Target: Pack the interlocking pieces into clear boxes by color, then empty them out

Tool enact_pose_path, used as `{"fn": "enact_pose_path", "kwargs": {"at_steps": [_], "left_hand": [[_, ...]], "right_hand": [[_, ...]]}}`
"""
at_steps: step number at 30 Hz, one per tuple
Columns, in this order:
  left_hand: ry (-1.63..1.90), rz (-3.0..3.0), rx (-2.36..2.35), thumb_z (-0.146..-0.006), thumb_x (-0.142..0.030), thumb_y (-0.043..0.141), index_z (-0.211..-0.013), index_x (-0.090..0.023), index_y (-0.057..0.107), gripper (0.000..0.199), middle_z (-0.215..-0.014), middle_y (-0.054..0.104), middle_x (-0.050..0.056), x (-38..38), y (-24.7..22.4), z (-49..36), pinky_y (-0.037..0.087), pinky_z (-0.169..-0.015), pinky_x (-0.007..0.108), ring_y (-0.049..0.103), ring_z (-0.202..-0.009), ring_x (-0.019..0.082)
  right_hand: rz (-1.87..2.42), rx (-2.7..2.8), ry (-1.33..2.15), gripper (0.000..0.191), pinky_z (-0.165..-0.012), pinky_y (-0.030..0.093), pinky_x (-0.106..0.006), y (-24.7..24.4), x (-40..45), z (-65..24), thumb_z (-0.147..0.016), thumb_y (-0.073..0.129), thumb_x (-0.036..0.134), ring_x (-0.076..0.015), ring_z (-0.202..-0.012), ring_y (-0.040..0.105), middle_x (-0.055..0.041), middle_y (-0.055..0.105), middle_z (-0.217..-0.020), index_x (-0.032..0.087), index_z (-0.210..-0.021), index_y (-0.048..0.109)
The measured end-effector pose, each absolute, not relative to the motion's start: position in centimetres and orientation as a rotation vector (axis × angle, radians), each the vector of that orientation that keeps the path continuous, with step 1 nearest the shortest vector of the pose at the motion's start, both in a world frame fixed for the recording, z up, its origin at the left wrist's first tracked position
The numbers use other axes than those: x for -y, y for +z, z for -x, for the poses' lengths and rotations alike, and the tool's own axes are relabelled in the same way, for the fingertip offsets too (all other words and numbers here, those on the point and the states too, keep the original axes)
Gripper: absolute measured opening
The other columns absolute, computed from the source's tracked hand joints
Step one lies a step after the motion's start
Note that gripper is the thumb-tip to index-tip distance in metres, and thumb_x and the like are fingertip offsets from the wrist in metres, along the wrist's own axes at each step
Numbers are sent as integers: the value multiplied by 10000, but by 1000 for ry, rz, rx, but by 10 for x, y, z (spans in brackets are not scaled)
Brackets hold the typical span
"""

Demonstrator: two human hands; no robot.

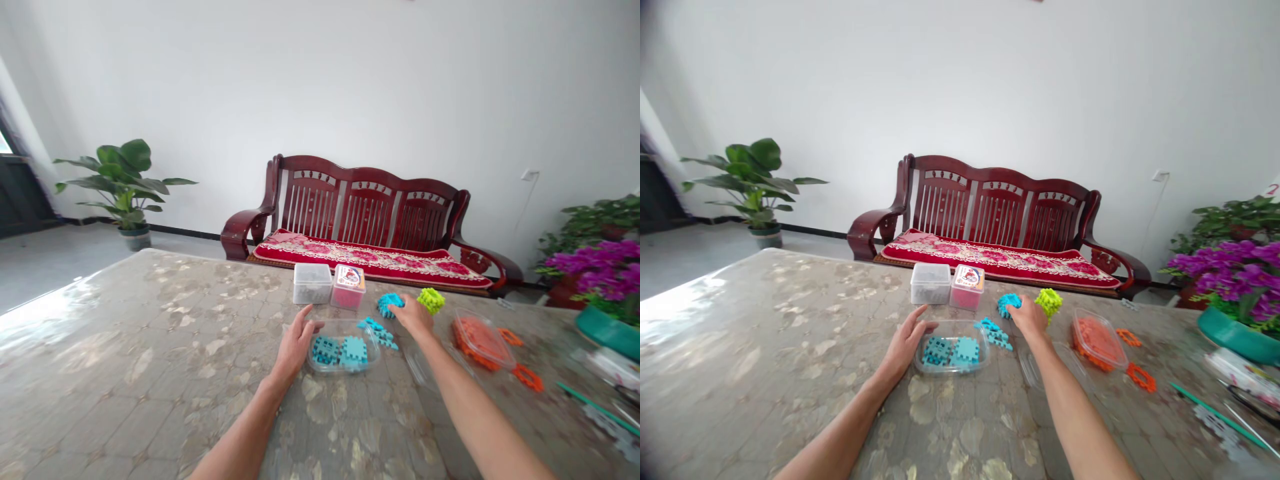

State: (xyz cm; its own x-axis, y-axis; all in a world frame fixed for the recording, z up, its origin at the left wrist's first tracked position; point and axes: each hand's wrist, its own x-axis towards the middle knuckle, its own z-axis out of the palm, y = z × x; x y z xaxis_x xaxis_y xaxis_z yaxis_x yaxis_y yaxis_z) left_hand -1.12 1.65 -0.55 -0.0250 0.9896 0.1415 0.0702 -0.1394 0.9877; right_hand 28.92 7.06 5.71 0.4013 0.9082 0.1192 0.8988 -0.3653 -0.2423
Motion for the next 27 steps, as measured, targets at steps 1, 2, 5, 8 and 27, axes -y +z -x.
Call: {"fn": "enact_pose_path", "kwargs": {"at_steps": [1, 2, 5, 8, 27], "left_hand": [[1303, -1349, -1211, -857, -362, 453, -1376, -117, 439, 574, -978, 761, 98, -16, -5, 11, 504, -914, 364, 708, -958, 231], [1302, -1346, -1213, -857, -359, 452, -1375, -117, 440, 572, -975, 762, 96, -17, -6, 11, 505, -913, 362, 709, -955, 230], [1301, -1344, -1226, -858, -352, 451, -1373, -130, 444, 561, -974, 763, 87, -17, -6, 11, 503, -915, 355, 709, -956, 225], [1296, -1352, -1236, -858, -344, 450, -1373, -140, 447, 554, -975, 763, 80, -18, -5, 11, 500, -918, 349, 707, -960, 223], [1336, -1360, -1204, -880, -322, 452, -1366, -144, 454, 518, -974, 758, 83, -17, -7, 11, 514, -896, 362, 703, -935, 228]], "right_hand": [[2394, 1577, 30, 475, -746, 513, -385, 58, -69, -290, -785, 563, 510, -335, -984, 675, -126, 727, -1040, 249, -1171, 654], [2390, 1567, 11, 476, -743, 514, -392, 59, -68, -292, -791, 557, 508, -340, -981, 675, -131, 727, -1036, 247, -1176, 655], [2310, 1525, -15, 485, -763, 518, -402, 61, -63, -296, -803, 550, 515, -331, -971, 676, -132, 730, -1029, 239, -1186, 659], [2023, 1557, 116, 492, -818, 522, -380, 64, -56, -293, -784, 588, 484, -286, -974, 677, -109, 732, -1046, 210, -1186, 657], [1370, 2296, 538, 557, -975, 461, -368, 57, 0, -176, -660, 694, 230, -249, -1063, 641, -40, 692, -1199, 258, -1215, 651]]}}
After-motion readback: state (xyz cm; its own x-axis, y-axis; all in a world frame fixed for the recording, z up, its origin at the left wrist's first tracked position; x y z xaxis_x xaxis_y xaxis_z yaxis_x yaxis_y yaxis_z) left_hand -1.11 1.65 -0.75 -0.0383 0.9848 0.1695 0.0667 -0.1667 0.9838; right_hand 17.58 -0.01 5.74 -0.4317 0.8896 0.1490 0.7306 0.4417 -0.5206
